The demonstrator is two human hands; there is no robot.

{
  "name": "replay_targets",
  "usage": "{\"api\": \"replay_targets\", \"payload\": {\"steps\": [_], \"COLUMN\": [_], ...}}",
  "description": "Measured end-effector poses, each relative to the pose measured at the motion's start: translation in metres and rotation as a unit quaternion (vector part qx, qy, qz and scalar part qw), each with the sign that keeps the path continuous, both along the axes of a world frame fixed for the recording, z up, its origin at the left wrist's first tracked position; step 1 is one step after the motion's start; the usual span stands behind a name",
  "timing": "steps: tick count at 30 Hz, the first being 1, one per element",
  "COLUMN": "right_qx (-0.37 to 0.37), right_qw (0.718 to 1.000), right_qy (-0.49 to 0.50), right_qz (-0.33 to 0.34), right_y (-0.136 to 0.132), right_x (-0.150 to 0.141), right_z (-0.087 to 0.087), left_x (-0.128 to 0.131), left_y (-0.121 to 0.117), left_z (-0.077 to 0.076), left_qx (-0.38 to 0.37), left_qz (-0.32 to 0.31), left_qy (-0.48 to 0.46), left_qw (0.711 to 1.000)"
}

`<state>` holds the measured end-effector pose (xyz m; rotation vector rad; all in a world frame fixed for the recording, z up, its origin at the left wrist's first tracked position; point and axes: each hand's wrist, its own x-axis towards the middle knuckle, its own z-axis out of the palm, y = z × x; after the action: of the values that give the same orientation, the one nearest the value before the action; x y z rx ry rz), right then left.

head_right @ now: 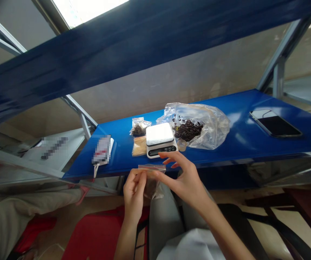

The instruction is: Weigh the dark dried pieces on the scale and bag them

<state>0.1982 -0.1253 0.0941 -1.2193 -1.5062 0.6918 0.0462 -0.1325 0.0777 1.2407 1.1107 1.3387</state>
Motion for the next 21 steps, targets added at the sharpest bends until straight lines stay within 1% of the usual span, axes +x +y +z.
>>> {"api": "replay_targets", "payload": {"steps": [2,6,8,13,17,21], "right_qx": [-0.007,-0.023,-0.034,-0.058,-0.061,-0.052], "right_qw": [1.0,0.994,0.991,0.985,0.981,0.98], "right_qy": [0.025,0.089,0.11,0.147,0.169,0.165], "right_qz": [0.011,0.055,0.068,0.073,0.076,0.1], "right_y": [-0.001,-0.003,-0.004,-0.004,-0.005,-0.01], "right_x": [-0.002,-0.007,-0.009,-0.016,-0.017,-0.017], "right_z": [-0.002,-0.004,-0.004,-0.005,-0.008,-0.003], "left_x": [0.001,0.0,-0.002,-0.009,-0.011,-0.01], "left_y": [-0.002,-0.007,-0.009,-0.011,-0.013,-0.016], "left_z": [0.003,0.007,0.007,0.003,0.003,0.006], "left_qx": [0.014,0.038,0.058,0.109,0.131,0.127], "left_qz": [0.025,0.029,0.045,0.103,0.119,0.127], "left_qy": [-0.004,0.012,0.029,0.067,0.081,0.095], "left_qw": [1.0,0.999,0.997,0.986,0.981,0.979]}}
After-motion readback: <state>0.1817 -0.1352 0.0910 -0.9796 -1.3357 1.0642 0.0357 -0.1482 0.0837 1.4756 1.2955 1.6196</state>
